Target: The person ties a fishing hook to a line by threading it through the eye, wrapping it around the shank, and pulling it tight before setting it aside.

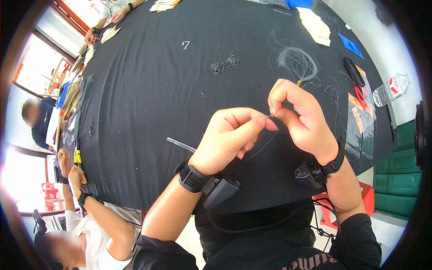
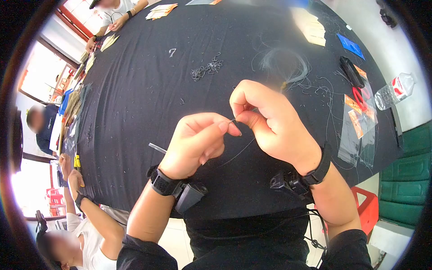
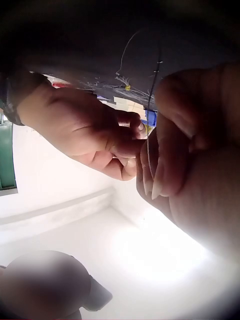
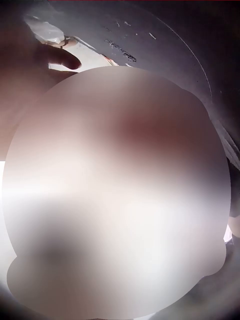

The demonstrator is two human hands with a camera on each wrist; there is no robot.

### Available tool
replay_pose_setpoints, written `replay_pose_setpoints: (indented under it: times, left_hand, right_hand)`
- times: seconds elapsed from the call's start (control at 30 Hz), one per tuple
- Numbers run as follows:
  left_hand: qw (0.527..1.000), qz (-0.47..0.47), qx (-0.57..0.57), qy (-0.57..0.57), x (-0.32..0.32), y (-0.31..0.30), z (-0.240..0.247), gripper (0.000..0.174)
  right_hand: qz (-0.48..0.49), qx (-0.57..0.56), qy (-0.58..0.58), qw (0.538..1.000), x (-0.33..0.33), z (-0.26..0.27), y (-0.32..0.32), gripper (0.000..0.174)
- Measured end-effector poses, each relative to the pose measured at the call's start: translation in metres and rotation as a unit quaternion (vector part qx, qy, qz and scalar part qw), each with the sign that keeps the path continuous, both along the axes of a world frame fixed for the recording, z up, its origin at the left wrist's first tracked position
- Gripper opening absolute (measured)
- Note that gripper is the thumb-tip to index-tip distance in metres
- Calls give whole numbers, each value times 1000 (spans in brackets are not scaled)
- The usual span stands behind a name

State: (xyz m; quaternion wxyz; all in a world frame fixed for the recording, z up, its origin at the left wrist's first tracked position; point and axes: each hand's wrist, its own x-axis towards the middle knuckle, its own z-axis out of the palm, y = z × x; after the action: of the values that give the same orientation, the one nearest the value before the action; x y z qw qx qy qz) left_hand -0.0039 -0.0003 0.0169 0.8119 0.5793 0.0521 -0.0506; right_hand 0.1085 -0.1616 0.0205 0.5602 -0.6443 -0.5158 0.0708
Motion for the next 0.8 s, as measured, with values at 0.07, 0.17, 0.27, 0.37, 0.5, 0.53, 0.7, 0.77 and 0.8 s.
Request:
replay_pose_setpoints:
  times: [0.07, 0.17, 0.27, 0.37, 0.5, 0.53, 0.7, 0.77, 0.8]
  left_hand:
    - [1000, 0, -5, -4, 0, 0, -2, 21]
    - [1000, 3, 6, -6, 1, 0, -2, 20]
    - [1000, 11, 23, -4, 1, -1, -1, 20]
    - [999, 14, 36, -6, 0, -1, 1, 20]
    - [998, 17, 65, -7, -1, -1, 3, 21]
    - [997, 21, 78, -9, -1, -1, 3, 21]
    - [992, 43, 115, -10, -2, 0, 2, 21]
    - [992, 44, 116, -14, -2, 0, 1, 21]
    - [992, 45, 116, -16, -2, 0, 2, 21]
  right_hand:
    - [-2, 0, 5, 1000, 0, 2, -1, 23]
    - [-8, -11, 11, 1000, -1, 2, -1, 24]
    - [-12, -31, 18, 999, -2, 3, -2, 24]
    - [-23, -29, 25, 999, -4, 1, -1, 24]
    - [-20, -29, 72, 997, -5, -1, -1, 23]
    - [-16, -29, 89, 995, -5, -1, -1, 21]
    - [26, -25, 206, 978, -3, 4, -2, 14]
    - [21, -21, 226, 974, -3, 6, -2, 14]
    - [19, -19, 237, 971, -4, 7, -2, 16]
